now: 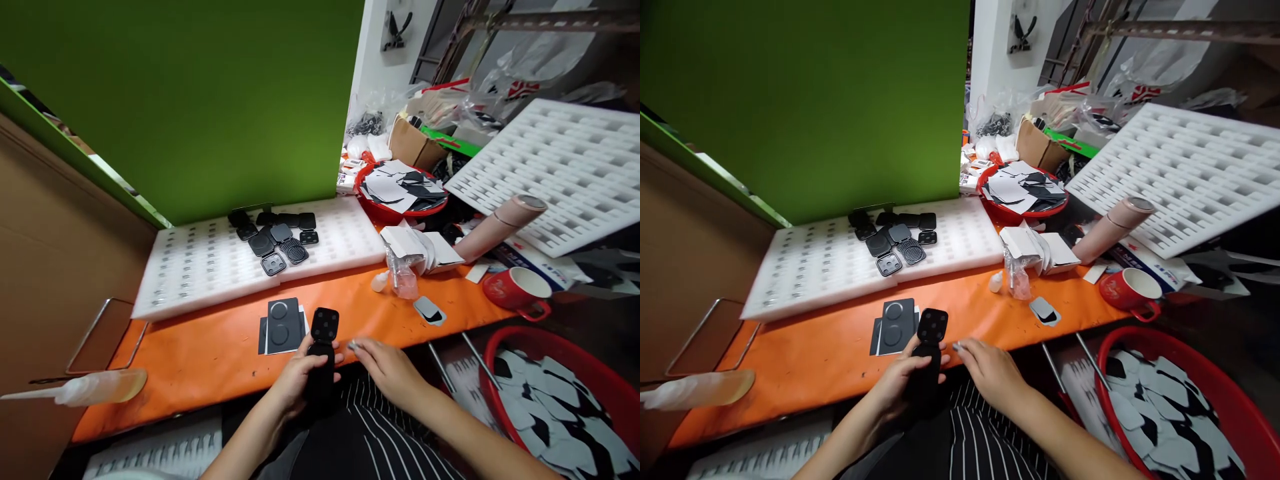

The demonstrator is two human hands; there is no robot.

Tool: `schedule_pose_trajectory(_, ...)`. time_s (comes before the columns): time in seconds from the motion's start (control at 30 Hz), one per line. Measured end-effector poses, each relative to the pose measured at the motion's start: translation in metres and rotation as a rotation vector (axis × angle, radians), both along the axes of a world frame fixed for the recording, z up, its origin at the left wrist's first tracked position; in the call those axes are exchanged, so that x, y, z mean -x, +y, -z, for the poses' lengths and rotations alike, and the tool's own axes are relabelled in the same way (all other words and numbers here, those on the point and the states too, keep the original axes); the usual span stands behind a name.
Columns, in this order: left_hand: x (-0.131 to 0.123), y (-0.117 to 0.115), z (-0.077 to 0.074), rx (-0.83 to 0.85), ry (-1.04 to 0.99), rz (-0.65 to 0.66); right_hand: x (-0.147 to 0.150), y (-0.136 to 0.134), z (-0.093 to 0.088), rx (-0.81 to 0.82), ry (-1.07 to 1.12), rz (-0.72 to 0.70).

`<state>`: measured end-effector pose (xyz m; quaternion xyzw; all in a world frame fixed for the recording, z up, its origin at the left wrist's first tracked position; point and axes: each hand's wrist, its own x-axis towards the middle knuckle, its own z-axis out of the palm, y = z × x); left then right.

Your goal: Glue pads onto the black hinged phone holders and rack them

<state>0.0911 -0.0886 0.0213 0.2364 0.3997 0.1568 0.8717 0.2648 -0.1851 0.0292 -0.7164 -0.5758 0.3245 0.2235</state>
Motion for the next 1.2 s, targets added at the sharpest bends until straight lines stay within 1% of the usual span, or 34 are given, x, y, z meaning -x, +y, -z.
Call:
schedule_pose_trajectory(0.07,0.0,-0.001,0.002,-0.056,0.022,0.029,0.011,0.032,-0.014,-0.012,-0.093,0.012)
schedule_pose_trajectory(0.13,-0.001,-0.001,0.006,-0.159,0.065,0.057,0.019,0.055,-0.02,0.019,-0.195,-0.024)
schedule_pose_trajectory(0.17,0.0,-0.001,0.008,-0.249,0.099,0.061,0.022,0.062,-0.021,0.042,-0.246,-0.05)
schedule_pose_trajectory(0.23,0.001,-0.001,0.013,-0.492,0.188,0.063,0.026,0.07,-0.021,0.084,-0.346,-0.096)
schedule_pose_trajectory(0.3,0.003,-0.001,0.017,-0.719,0.27,0.079,0.025,0.072,-0.022,0.098,-0.392,-0.149)
schedule_pose_trajectory(0.33,0.004,-0.002,0.018,-0.79,0.291,0.1,0.024,0.073,-0.022,0.094,-0.37,-0.186)
schedule_pose_trajectory(0.37,0.005,-0.002,0.019,-0.827,0.297,0.131,0.023,0.074,-0.023,0.085,-0.32,-0.226)
schedule_pose_trajectory(0.43,0.005,-0.003,0.02,-0.844,0.281,0.179,0.02,0.078,-0.023,0.068,-0.194,-0.274)
schedule_pose_trajectory(0.47,0.005,-0.003,0.021,-0.843,0.266,0.185,0.019,0.08,-0.023,0.067,-0.143,-0.276)
schedule_pose_trajectory(0.53,0.004,-0.001,0.022,-0.83,0.236,0.158,0.018,0.084,-0.021,0.071,-0.081,-0.25)
schedule_pose_trajectory(0.6,0.003,0.001,0.022,-0.761,0.203,0.116,0.019,0.087,-0.017,0.061,-0.048,-0.227)
schedule_pose_trajectory(0.63,0.002,0.003,0.021,-0.679,0.184,0.105,0.019,0.088,-0.016,0.045,-0.031,-0.221)
schedule_pose_trajectory(0.7,0.001,0.005,0.018,-0.433,0.148,0.084,0.018,0.089,-0.014,0.008,0.013,-0.208)
schedule_pose_trajectory(0.77,0.0,0.006,0.014,-0.202,0.125,0.04,0.018,0.089,-0.014,-0.008,0.067,-0.225)
schedule_pose_trajectory(0.8,0.0,0.007,0.013,-0.141,0.125,0.016,0.018,0.089,-0.015,-0.009,0.078,-0.243)
schedule_pose_trajectory(0.83,-0.001,0.007,0.013,-0.13,0.132,0.0,0.019,0.089,-0.016,-0.007,0.061,-0.262)
schedule_pose_trajectory(0.87,-0.002,0.007,0.014,-0.163,0.147,-0.007,0.021,0.089,-0.017,-0.001,0.015,-0.279)
schedule_pose_trajectory(0.9,-0.002,0.007,0.015,-0.231,0.163,-0.006,0.023,0.089,-0.018,0.005,-0.052,-0.287)
schedule_pose_trajectory(1.0,-0.002,0.007,0.019,-0.533,0.204,0.017,0.03,0.089,-0.021,0.036,-0.258,-0.3)
schedule_pose_trajectory(1.07,0.0,0.007,0.021,-0.704,0.227,0.046,0.034,0.088,-0.023,0.054,-0.321,-0.328)
schedule_pose_trajectory(1.13,0.003,0.005,0.02,-0.788,0.252,0.076,0.036,0.088,-0.026,0.06,-0.316,-0.351)
schedule_pose_trajectory(1.2,0.006,0.004,0.019,-0.798,0.275,0.09,0.035,0.088,-0.028,0.069,-0.273,-0.353)
